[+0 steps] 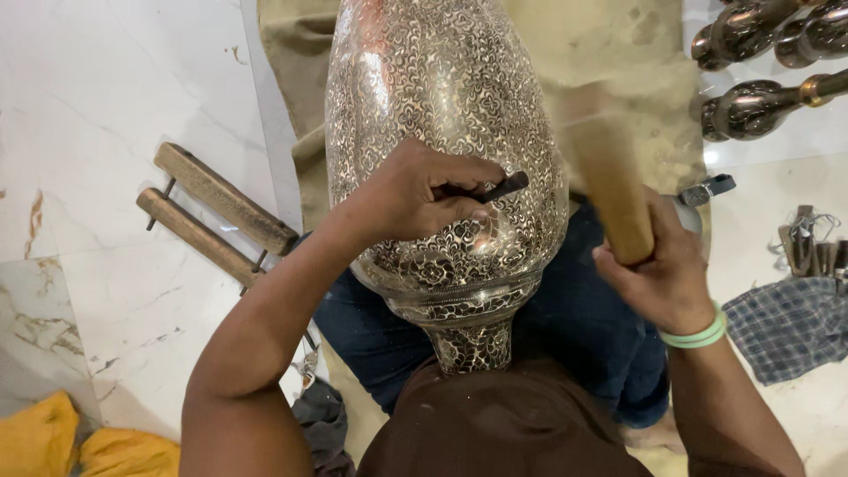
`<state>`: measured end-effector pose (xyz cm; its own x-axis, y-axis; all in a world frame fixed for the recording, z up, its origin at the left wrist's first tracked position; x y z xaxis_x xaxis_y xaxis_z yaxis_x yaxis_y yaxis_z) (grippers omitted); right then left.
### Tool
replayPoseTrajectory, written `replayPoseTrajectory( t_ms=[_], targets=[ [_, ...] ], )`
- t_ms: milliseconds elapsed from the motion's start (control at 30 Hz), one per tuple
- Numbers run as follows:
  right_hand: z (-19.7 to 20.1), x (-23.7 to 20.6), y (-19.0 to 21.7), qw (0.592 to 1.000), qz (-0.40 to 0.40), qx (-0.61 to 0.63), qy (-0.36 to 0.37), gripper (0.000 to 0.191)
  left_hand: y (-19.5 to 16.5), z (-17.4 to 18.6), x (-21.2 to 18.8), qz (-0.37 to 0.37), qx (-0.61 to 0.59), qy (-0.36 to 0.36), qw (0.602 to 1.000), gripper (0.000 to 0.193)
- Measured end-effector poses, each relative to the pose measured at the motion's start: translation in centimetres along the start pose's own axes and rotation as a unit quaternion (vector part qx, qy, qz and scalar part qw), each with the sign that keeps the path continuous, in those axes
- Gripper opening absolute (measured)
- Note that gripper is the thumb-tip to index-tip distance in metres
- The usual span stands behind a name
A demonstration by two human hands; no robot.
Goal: The person sits cross-legged on the floor holding a large engraved brass vessel on their lap. They hold a small punch against the vessel's surface with one hand and repeatedly strike it with a wooden mallet held in the other hand, repositioning the punch across the pattern to work the decoration.
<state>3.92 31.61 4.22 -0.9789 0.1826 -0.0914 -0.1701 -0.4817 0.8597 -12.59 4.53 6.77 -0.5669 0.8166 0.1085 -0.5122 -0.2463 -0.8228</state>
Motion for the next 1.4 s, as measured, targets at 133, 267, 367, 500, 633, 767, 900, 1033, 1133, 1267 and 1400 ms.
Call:
replayPoseTrajectory(
  t_ms=[133, 267, 367, 500, 633, 767, 900, 1033, 1133, 1267, 1400],
  targets=[
    [-0.5, -0.1, 0.8, 0.997, 0.051, -0.025, 0.051, 0.068, 0.1, -0.1, 0.0, -0.003, -0.008, -0.008, 1.000, 0.036],
    [-0.9, -0.4, 0.9, 0.997, 0.053, -0.016, 0.047, 0.070, -0.3, 0.2, 0.0, -0.076, 0.002, -0.041, 0.996, 0.034],
    [-1.0, -0.6, 0.8, 0.996, 0.042, 0.072, 0.017, 0.065, -0.1, -0.1, 0.1, -0.007, 0.002, 0.001, 1.000, 0.033],
    [-1.4, -0.8, 0.2, 0.992, 0.000, -0.108, 0.062, 0.069, -0.2, 0.1, 0.1, -0.004, -0.003, 0.008, 1.000, 0.032],
    [-1.1, -0.8, 0.3, 0.999, 0.039, 0.036, -0.002, 0.062, -0.3, 0.1, 0.3, 0.007, 0.005, 0.018, 1.000, 0.032],
    [-1.5, -0.9, 1.1, 0.990, 0.030, 0.137, 0.012, 0.052, -0.5, 0.0, 0.4, -0.003, -0.003, 0.023, 1.000, 0.029],
    [-2.0, -1.1, 2.2, 0.992, 0.029, -0.111, 0.044, 0.072, -0.3, 0.2, 0.4, 0.012, 0.006, 0.032, 0.999, 0.030],
    [-1.9, -1.2, 1.6, 0.994, -0.014, 0.110, -0.006, 0.048, -0.3, 0.4, 0.2, -0.007, -0.001, 0.033, 0.999, 0.032],
    [-1.8, -1.4, 0.2, 0.995, -0.031, -0.085, 0.052, 0.073, -0.3, 0.3, 0.2, -0.005, -0.027, 0.027, 0.999, 0.028],
    [-2.2, -2.1, -1.5, 0.998, -0.045, 0.054, 0.006, 0.072, -0.1, 0.6, 1.0, -0.024, -0.025, 0.053, 0.998, 0.034],
    [-3.4, -3.6, -2.5, 0.985, -0.060, 0.156, -0.050, 0.071, -0.2, 0.6, 1.9, -0.031, 0.033, 0.132, 0.990, 0.036]
  ],
)
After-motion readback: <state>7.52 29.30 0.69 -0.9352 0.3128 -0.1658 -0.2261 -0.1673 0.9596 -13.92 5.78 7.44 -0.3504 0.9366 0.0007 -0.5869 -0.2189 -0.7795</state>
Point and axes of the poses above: each hand's wrist, its own x-axis towards the middle knuckle, its own z-axis out of the back of the hand, y = z × x, the point moved 3 cm from there along x, towards the middle knuckle, and after that the axes turned 8 degrees about x, right-handed, at the moved point
